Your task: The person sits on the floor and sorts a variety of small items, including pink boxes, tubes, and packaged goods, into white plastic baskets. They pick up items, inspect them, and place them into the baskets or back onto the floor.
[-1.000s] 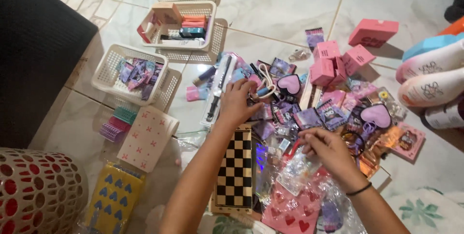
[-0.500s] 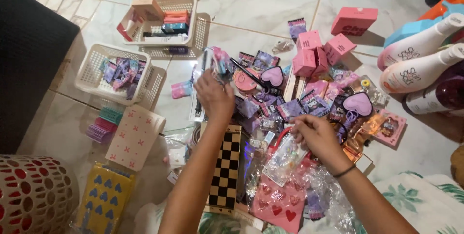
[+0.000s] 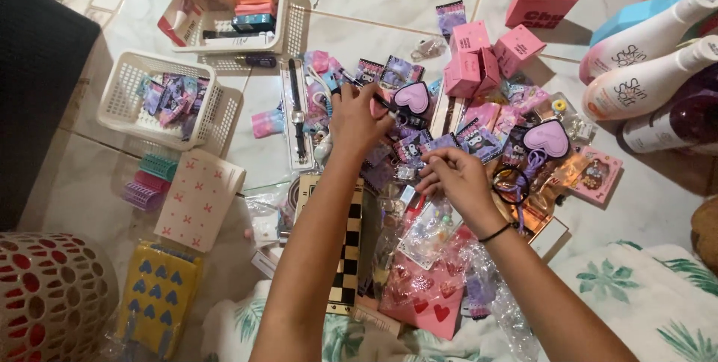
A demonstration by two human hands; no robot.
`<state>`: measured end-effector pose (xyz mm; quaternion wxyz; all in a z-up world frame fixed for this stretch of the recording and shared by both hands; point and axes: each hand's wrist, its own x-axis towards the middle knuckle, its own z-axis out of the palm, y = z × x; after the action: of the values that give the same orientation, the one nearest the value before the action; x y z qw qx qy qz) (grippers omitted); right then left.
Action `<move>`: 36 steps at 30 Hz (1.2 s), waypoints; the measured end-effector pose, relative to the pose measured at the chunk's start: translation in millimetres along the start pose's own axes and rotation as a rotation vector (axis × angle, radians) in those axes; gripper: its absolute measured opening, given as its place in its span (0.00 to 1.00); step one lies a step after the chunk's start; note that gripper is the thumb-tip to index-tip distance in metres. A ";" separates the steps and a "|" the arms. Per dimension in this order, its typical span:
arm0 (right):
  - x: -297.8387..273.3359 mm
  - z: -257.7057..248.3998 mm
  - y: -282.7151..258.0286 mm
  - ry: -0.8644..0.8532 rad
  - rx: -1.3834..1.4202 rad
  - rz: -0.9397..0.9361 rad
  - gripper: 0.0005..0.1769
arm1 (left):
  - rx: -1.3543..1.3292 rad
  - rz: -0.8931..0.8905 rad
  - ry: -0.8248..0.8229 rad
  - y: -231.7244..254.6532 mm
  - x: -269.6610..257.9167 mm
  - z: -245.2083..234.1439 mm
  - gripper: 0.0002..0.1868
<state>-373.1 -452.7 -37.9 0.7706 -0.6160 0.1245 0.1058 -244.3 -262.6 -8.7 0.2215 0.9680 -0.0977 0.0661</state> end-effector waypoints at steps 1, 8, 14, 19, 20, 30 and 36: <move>0.3 0.3 -0.9 -0.006 0.004 0.003 0.14 | -0.018 0.000 0.005 -1.2 -1.2 -1.4 0.30; -3.8 2.5 -3.7 -0.044 0.027 -0.018 0.14 | -0.540 -0.101 0.027 -17.1 -19.2 1.6 0.23; -3.1 7.1 -18.0 -0.039 0.034 -0.099 0.17 | -1.131 -0.257 -0.105 -15.0 -51.5 -9.7 0.25; -14.2 18.8 -45.5 -0.090 0.086 -0.105 0.24 | -1.290 -0.372 -0.240 7.3 -76.8 -20.5 0.20; -17.8 21.2 -49.9 -0.109 0.066 -0.109 0.24 | -1.297 -0.380 -0.248 15.2 -83.4 -18.5 0.20; -10.2 20.8 -15.0 -0.071 -0.167 -0.432 0.26 | -0.383 0.186 0.255 57.8 -113.0 -38.4 0.32; -26.5 24.3 -35.6 -0.054 -0.057 -0.065 0.27 | -0.862 -0.232 -0.058 60.5 -113.3 -29.9 0.23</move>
<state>-385.5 -437.0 8.5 0.7589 -0.6383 0.0804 0.1008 -370.1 -284.7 23.8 0.6078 0.7933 -0.0133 -0.0332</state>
